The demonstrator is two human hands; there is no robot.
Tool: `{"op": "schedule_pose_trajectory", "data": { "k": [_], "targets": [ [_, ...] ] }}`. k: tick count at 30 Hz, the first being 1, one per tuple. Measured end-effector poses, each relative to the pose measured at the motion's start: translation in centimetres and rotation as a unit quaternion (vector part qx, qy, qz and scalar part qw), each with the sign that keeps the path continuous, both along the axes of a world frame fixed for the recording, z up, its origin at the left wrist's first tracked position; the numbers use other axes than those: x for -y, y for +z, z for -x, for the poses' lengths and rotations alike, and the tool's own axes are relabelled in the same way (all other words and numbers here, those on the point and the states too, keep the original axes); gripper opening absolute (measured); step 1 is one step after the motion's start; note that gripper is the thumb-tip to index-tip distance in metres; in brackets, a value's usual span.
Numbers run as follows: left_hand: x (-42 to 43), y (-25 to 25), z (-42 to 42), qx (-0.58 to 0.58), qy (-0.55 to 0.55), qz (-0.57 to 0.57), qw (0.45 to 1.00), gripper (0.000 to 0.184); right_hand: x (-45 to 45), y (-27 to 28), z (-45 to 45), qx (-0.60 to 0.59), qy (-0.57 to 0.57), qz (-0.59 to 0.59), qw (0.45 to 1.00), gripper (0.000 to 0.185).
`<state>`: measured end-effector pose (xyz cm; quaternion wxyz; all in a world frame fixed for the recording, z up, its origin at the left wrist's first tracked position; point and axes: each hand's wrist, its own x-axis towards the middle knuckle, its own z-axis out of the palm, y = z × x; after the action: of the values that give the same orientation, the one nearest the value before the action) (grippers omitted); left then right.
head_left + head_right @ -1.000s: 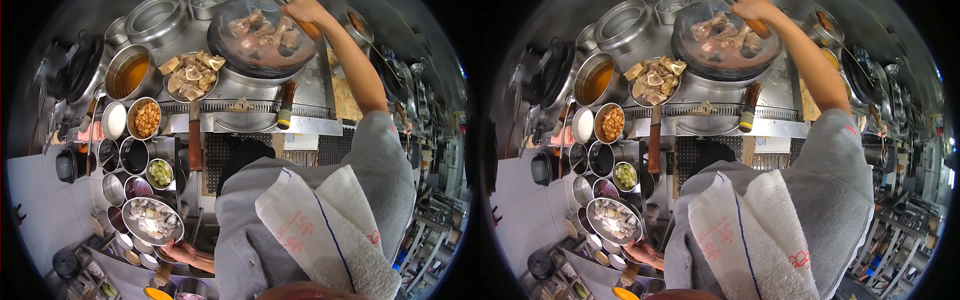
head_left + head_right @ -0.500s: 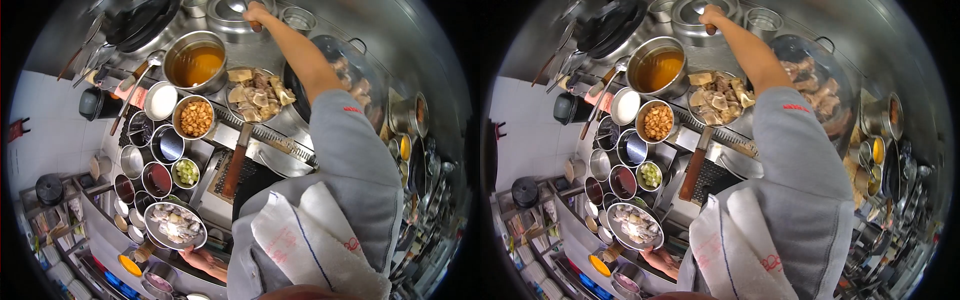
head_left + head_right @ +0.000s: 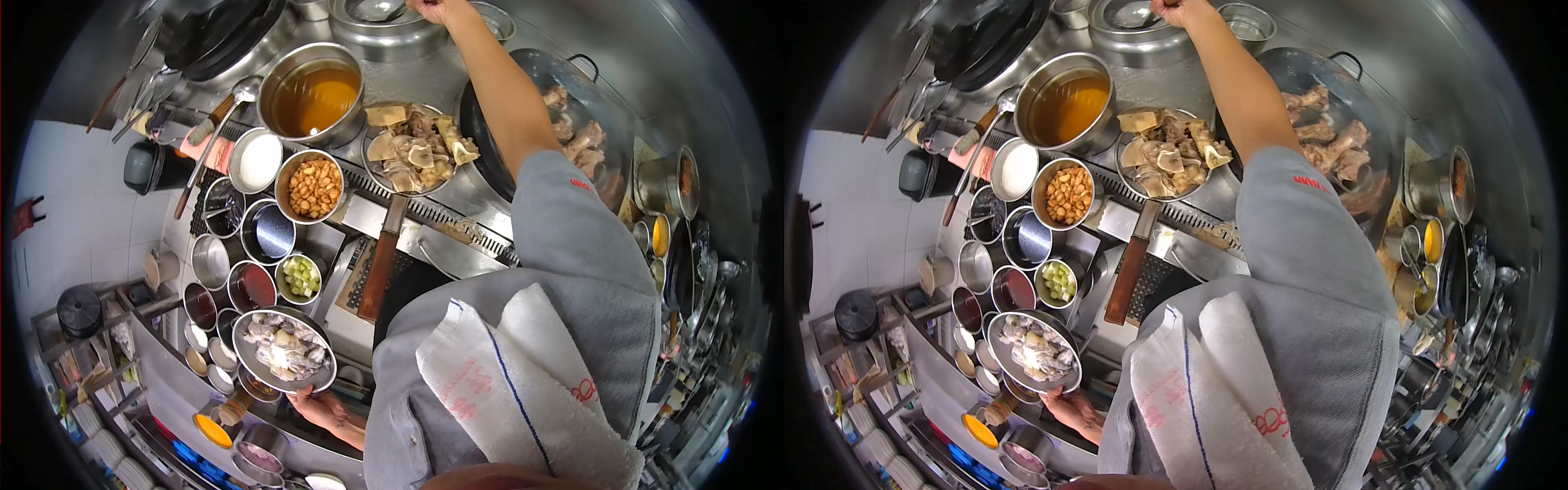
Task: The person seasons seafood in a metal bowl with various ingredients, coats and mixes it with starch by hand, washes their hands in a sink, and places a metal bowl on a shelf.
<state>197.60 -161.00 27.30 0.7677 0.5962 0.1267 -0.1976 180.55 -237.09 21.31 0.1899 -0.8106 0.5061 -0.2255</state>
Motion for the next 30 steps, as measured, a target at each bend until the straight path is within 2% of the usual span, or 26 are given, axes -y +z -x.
{"op": "schedule_pose_trajectory", "data": {
  "k": [1,2,3,5,6,7,8,9,10,11,13,15,16,18,19,21,22,23,24,25,26,27,28,30],
  "targets": [
    [0.1,-0.1,-0.4,0.001,-0.017,0.009,1.000,0.064,0.3,-0.1,1.3,0.035,0.008,-0.001,0.999,0.030],
    [0.0,0.0,-0.9,-0.007,-0.017,-0.014,1.000,0.065,-1.5,1.8,2.5,-0.041,0.018,0.147,0.988,0.029],
    [0.2,0.0,-1.3,-0.008,-0.027,-0.008,1.000,0.065,-3.5,3.5,4.0,-0.044,0.008,0.152,0.987,0.029],
    [0.8,0.0,-2.0,0.018,-0.061,0.017,0.998,0.066,-11.2,10.9,5.9,-0.031,-0.011,0.135,0.990,0.021],
    [0.8,-0.2,-2.4,0.023,-0.081,0.013,0.996,0.067,-11.5,11.6,7.2,-0.036,-0.022,0.139,0.989,0.021],
    [0.8,-0.5,-2.9,0.019,-0.093,0.018,0.995,0.067,-11.3,12.2,8.8,0.155,-0.026,-0.043,0.987,0.017],
    [0.7,-1.0,-3.5,0.022,-0.105,0.016,0.994,0.066,-11.0,12.5,10.5,0.338,-0.029,-0.219,0.915,0.013],
    [0.4,-1.5,-4.3,0.024,-0.117,0.014,0.993,0.064,-10.9,12.8,12.4,0.502,-0.030,-0.376,0.779,0.012],
    [-1.2,-3.7,-6.2,0.032,-0.136,-0.017,0.990,0.059,-11.0,13.0,14.3,0.635,-0.026,-0.502,0.587,0.012],
    [-0.9,-3.6,-6.2,0.026,-0.150,-0.016,0.988,0.059,-12.2,13.6,15.7,0.727,-0.016,-0.588,0.354,0.015],
    [-0.6,-2.9,-6.3,-0.001,-0.129,0.025,0.991,0.058,-15.5,15.2,19.1,0.744,-0.023,-0.556,0.370,0.019],
    [-0.5,-3.0,-6.7,-0.008,-0.158,0.041,0.987,0.058,-18.3,16.3,22.5,0.698,-0.031,-0.545,0.463,0.022],
    [-0.9,-3.4,-7.2,-0.009,-0.159,0.033,0.987,0.058,-20.2,17.0,24.0,0.702,-0.036,-0.536,0.468,0.022],
    [-1.4,-4.1,-8.1,-0.006,-0.163,0.026,0.986,0.058,-24.0,17.6,26.3,0.701,-0.057,-0.612,0.361,0.023],
    [-1.6,-4.4,-8.6,-0.007,-0.168,0.029,0.985,0.058,-25.4,17.5,27.7,0.704,-0.058,-0.607,0.364,0.023],
    [-1.9,-5.0,-9.5,0.017,-0.174,0.018,0.984,0.058,-28.1,17.0,29.7,0.690,-0.082,-0.643,0.322,0.023],
    [-1.9,-5.0,-9.5,0.023,-0.170,0.010,0.985,0.057,-29.8,17.7,29.1,0.692,-0.082,-0.640,0.324,0.023],
    [-1.7,-4.8,-9.5,0.024,-0.173,0.009,0.985,0.057,-31.8,18.8,28.1,0.636,-0.154,-0.549,0.521,0.018],
    [-1.6,-4.5,-9.6,0.022,-0.169,-0.004,0.985,0.057,-33.6,19.3,27.4,0.543,-0.219,-0.428,0.689,0.015],
    [-1.6,-4.2,-9.6,0.020,-0.164,-0.017,0.986,0.057,-35.0,19.4,27.1,0.544,-0.220,-0.426,0.688,0.015],
    [-1.4,-3.9,-9.6,0.020,-0.165,-0.017,0.986,0.057,-36.1,19.4,27.0,0.420,-0.234,-0.363,0.798,0.014],
    [-1.3,-3.6,-9.4,0.024,-0.164,-0.005,0.986,0.056,-36.6,19.4,27.1,0.283,-0.242,-0.288,0.882,0.013],
    [-1.1,-3.5,-9.3,0.028,-0.162,0.007,0.986,0.056,-36.5,19.2,27.3,0.283,-0.242,-0.287,0.882,0.013],
    [-1.5,-4.9,-10.3,0.035,-0.163,-0.005,0.986,0.055,-35.6,18.3,28.1,0.091,-0.223,-0.170,0.956,0.016]
  ]
}}
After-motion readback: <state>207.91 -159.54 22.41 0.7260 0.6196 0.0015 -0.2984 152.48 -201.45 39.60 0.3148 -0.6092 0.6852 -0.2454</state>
